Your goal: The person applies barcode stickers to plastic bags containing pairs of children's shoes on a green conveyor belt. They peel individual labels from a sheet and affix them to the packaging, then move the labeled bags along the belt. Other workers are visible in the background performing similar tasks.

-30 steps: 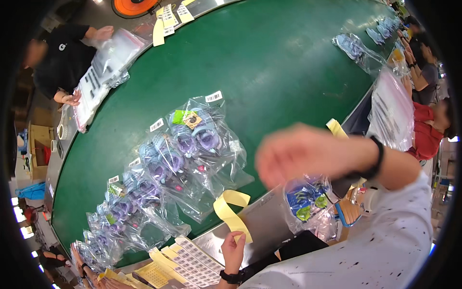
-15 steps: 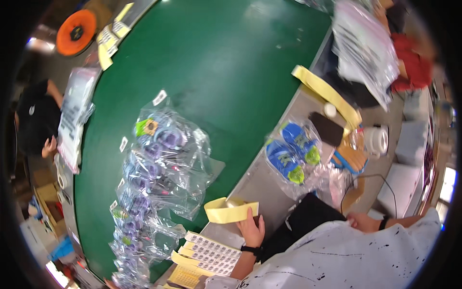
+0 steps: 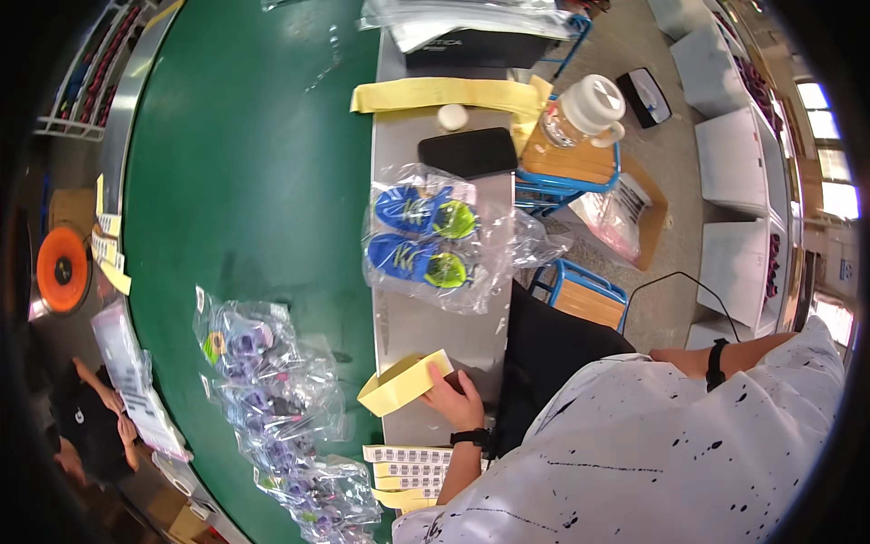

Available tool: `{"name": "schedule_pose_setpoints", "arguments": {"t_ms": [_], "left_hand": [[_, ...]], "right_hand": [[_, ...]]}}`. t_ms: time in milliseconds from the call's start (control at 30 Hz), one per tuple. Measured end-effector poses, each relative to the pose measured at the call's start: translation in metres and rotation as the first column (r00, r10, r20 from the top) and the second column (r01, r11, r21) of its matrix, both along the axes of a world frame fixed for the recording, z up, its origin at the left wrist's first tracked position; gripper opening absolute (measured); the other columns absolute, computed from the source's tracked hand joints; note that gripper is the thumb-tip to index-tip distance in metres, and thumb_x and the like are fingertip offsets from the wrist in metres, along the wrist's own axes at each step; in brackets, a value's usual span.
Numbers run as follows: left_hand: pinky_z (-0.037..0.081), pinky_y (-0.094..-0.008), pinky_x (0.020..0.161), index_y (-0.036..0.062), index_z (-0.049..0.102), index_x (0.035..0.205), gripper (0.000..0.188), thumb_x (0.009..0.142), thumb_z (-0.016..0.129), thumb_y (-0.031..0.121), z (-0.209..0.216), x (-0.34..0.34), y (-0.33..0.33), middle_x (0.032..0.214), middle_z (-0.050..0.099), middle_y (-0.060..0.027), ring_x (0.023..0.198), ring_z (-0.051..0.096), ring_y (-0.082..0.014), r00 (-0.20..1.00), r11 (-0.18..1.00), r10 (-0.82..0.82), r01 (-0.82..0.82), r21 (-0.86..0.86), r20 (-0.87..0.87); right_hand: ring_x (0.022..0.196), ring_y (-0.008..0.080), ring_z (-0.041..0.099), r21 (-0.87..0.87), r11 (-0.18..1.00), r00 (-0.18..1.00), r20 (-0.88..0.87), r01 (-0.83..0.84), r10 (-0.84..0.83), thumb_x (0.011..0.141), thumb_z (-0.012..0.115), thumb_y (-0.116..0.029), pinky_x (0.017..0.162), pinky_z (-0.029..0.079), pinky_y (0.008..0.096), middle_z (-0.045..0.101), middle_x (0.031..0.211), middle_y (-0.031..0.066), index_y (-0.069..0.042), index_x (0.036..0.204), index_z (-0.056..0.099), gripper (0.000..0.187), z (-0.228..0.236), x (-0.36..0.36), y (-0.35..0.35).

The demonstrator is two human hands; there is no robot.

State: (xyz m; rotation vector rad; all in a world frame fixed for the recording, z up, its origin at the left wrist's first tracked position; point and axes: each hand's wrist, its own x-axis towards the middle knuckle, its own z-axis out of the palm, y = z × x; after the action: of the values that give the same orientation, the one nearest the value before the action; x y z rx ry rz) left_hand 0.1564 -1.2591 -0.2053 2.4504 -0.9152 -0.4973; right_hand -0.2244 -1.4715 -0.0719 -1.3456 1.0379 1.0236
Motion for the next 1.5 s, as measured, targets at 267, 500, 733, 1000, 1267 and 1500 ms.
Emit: {"name": "schedule_pose_setpoints", "arguments": {"t_ms": [267, 500, 733, 1000, 1267, 1500], "left_hand": [[0.022, -0.058, 0.107, -0.0051, 0.041, 0.135, 0.06, 0.086, 0.061, 0.022, -0.003, -0.005, 0.002, 0.136, 0.045, -0.0295, 0.127, 0.038, -0.048, 0.998, 0.998, 0.054, -0.054, 0.019, -0.032], [0.031, -0.0583, 0.101, -0.0018, 0.047, 0.13, 0.05, 0.084, 0.061, 0.012, -0.01, -0.012, -0.008, 0.132, 0.053, -0.0274, 0.122, 0.048, -0.0486, 0.976, 0.98, 0.194, -0.19, -0.05, 0.095], [0.036, -0.047, 0.104, -0.0069, 0.057, 0.122, 0.041, 0.082, 0.058, -0.002, -0.009, -0.022, -0.033, 0.123, 0.06, -0.0254, 0.115, 0.055, -0.0425, 0.912, 0.92, 0.386, -0.369, -0.133, 0.139], [0.047, -0.0326, 0.084, -0.0005, 0.065, 0.111, 0.027, 0.085, 0.06, 0.001, 0.016, -0.037, -0.045, 0.097, 0.067, -0.0162, 0.088, 0.063, -0.0215, 0.779, 0.661, 0.606, -0.606, -0.442, -0.162], [0.039, -0.0264, 0.051, -0.0027, 0.065, 0.082, 0.023, 0.091, 0.064, 0.019, 0.027, -0.259, 0.013, 0.055, 0.052, -0.0041, 0.056, 0.047, -0.0052, 0.608, 0.681, 0.528, -0.72, -0.133, -0.593], [0.051, -0.0399, 0.064, -0.005, 0.068, 0.085, 0.029, 0.085, 0.062, 0.023, -0.16, -0.47, 0.162, 0.076, 0.068, -0.0216, 0.069, 0.067, -0.0338, -0.131, -0.105, 0.982, -0.977, 0.186, -0.134]], "right_hand": [[0.097, 0.0208, 0.059, -0.104, 0.983, 0.988, -0.049, -0.153, 0.148, 0.089, 0.067, -0.023, 0.091, 0.044, 0.0367, 0.066, 0.106, 0.0095, -0.002, 0.115, 0.059, 0.034, 0.02, -0.018, -0.045], [0.096, 0.0212, 0.059, -0.114, 0.941, 0.948, -0.058, -0.319, 0.314, 0.089, 0.067, -0.024, 0.09, 0.044, 0.0368, 0.066, 0.105, 0.01, -0.002, 0.113, 0.06, 0.034, -0.051, 0.006, -0.147], [0.094, 0.0217, 0.059, -0.16, 0.906, 0.915, 0.036, -0.393, 0.403, 0.088, 0.067, -0.025, 0.088, 0.045, 0.037, 0.066, 0.104, 0.0106, -0.002, 0.112, 0.06, 0.033, -0.146, 0.017, -0.215], [0.093, 0.0222, 0.059, -0.268, 0.856, 0.853, 0.171, -0.442, 0.494, 0.088, 0.066, -0.026, 0.085, 0.045, 0.0372, 0.065, 0.103, 0.0112, -0.002, 0.111, 0.061, 0.033, -0.178, 0.031, -0.262], [0.091, 0.0228, 0.06, -0.368, 0.753, 0.715, 0.264, -0.546, 0.648, 0.088, 0.066, -0.027, 0.083, 0.045, 0.0374, 0.065, 0.101, 0.0118, -0.003, 0.109, 0.061, 0.033, -0.189, 0.063, -0.267], [0.09, 0.0232, 0.06, -0.422, 0.653, 0.564, 0.332, -0.628, 0.756, 0.088, 0.066, -0.028, 0.081, 0.045, 0.0375, 0.065, 0.1, 0.0124, -0.003, 0.108, 0.061, 0.033, -0.185, 0.094, -0.251]]}}
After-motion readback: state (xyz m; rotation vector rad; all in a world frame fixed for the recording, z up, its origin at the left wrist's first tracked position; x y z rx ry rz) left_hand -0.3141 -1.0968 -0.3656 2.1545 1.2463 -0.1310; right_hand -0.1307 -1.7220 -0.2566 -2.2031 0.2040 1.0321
